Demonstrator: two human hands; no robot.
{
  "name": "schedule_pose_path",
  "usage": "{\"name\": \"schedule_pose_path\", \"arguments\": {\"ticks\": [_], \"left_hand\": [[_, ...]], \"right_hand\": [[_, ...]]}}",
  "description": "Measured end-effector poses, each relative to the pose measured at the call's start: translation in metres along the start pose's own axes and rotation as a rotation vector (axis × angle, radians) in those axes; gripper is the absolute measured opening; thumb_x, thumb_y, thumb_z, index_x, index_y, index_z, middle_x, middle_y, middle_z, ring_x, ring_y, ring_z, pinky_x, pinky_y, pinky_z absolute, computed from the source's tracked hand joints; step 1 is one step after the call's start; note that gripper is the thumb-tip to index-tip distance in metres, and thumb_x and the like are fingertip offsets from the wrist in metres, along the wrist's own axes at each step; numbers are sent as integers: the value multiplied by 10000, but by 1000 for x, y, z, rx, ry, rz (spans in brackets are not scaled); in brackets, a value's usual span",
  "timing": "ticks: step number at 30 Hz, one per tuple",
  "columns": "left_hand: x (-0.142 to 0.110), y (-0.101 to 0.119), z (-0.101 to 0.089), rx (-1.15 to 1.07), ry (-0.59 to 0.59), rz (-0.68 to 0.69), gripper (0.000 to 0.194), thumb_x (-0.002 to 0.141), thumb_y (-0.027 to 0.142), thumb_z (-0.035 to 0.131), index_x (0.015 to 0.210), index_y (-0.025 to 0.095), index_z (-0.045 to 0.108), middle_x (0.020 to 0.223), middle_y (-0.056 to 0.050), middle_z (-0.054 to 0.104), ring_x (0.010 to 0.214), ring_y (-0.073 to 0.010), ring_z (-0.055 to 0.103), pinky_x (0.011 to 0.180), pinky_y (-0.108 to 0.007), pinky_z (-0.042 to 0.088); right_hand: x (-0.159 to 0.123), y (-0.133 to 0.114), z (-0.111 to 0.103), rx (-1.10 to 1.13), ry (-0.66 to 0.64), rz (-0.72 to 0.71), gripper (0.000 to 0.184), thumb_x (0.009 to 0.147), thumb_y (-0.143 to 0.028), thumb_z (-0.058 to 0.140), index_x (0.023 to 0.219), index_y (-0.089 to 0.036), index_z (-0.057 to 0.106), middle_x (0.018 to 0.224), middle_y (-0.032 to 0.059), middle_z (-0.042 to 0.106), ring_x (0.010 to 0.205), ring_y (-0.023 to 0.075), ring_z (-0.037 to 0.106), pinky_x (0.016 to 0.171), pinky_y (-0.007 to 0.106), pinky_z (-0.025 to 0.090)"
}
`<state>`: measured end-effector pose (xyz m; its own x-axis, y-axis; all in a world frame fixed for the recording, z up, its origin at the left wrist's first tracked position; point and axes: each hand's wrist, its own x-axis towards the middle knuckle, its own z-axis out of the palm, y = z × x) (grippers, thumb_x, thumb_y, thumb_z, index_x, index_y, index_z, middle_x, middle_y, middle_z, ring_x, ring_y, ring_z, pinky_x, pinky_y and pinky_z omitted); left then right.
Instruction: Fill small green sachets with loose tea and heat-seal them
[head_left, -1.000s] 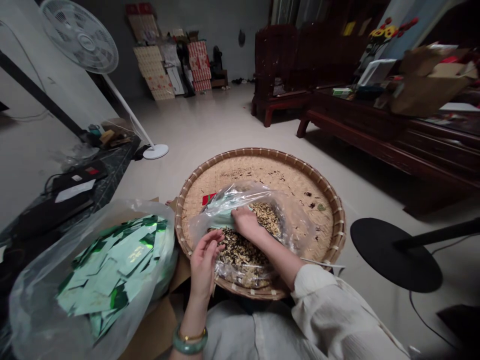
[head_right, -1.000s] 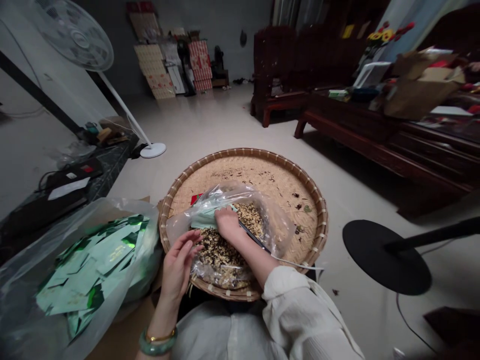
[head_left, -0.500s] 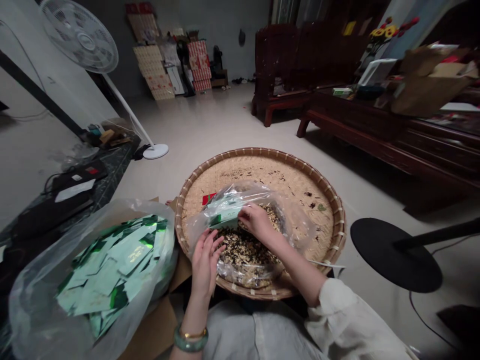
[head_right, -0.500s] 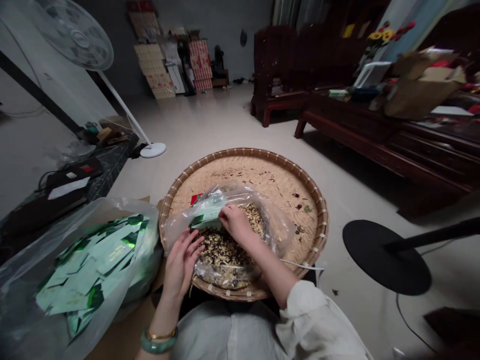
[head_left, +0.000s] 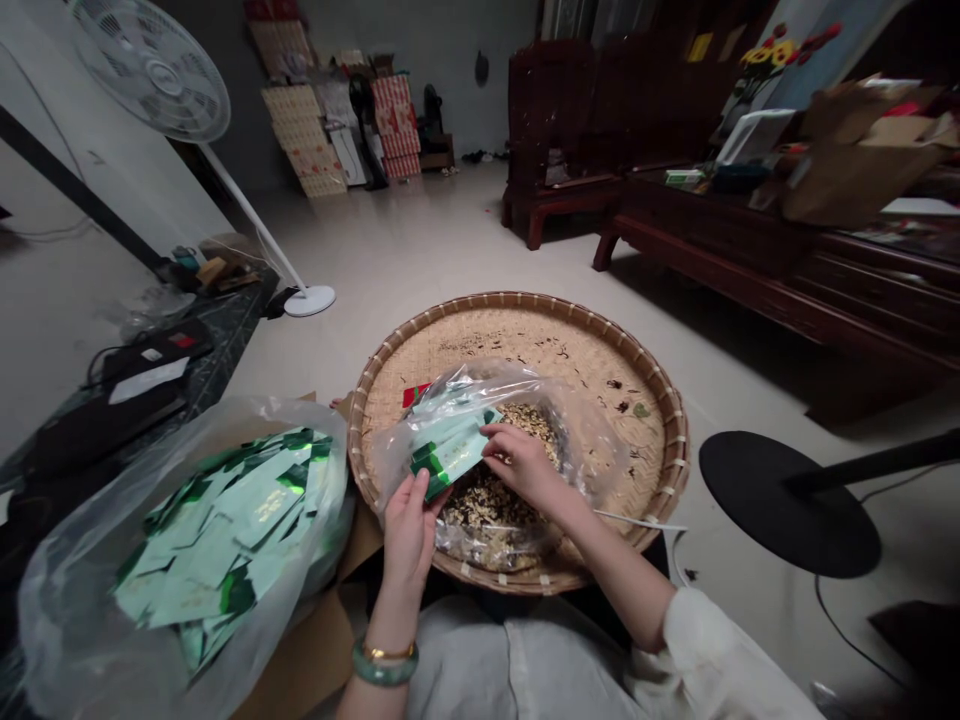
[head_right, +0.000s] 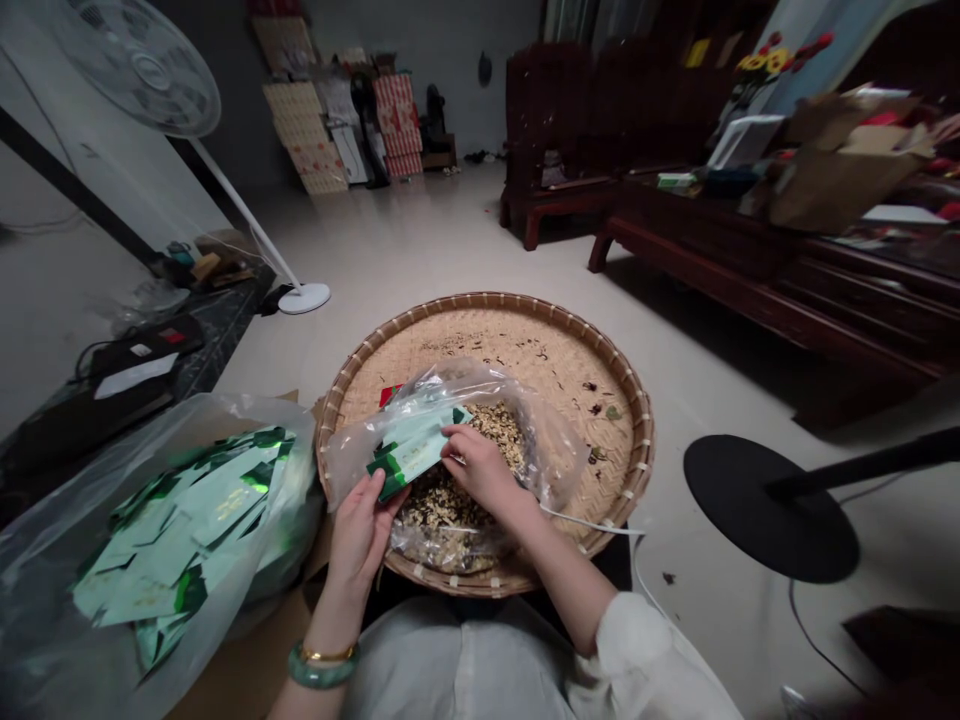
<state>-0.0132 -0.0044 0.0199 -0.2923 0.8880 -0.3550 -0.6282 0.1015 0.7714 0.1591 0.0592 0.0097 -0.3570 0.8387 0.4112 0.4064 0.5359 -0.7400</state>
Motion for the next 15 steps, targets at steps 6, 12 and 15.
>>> {"name": "schedule_pose_path", "arguments": {"ticks": [6, 12, 15], "left_hand": [[4, -3, 4, -94, 141, 128, 129, 750, 261, 709, 817, 152, 694, 926, -53, 716, 957, -165, 636, 943, -331, 474], [-1, 0, 8, -169, 191, 172, 88, 801, 231, 647, 847, 164, 681, 973, -58, 695, 975, -170, 615, 906, -337, 476], [-5, -2, 8, -171, 207, 134, 77, 773, 217, 676, 827, 163, 676, 892, -45, 697, 833, -145, 627, 742, -270, 513]], "right_hand": [[25, 4, 3, -270, -34, 99, 76, 810, -129, 560, 807, -180, 617, 971, 87, 669, 879, 177, 629, 781, 266, 471], [50, 14, 10, -425, -46, 237, 184, 859, -143, 486, 922, -103, 654, 959, 172, 676, 847, 244, 633, 791, 334, 460], [53, 14, 14, -419, -80, 230, 228, 849, -128, 492, 1007, -124, 657, 1054, 159, 670, 918, 243, 629, 833, 331, 458]]}}
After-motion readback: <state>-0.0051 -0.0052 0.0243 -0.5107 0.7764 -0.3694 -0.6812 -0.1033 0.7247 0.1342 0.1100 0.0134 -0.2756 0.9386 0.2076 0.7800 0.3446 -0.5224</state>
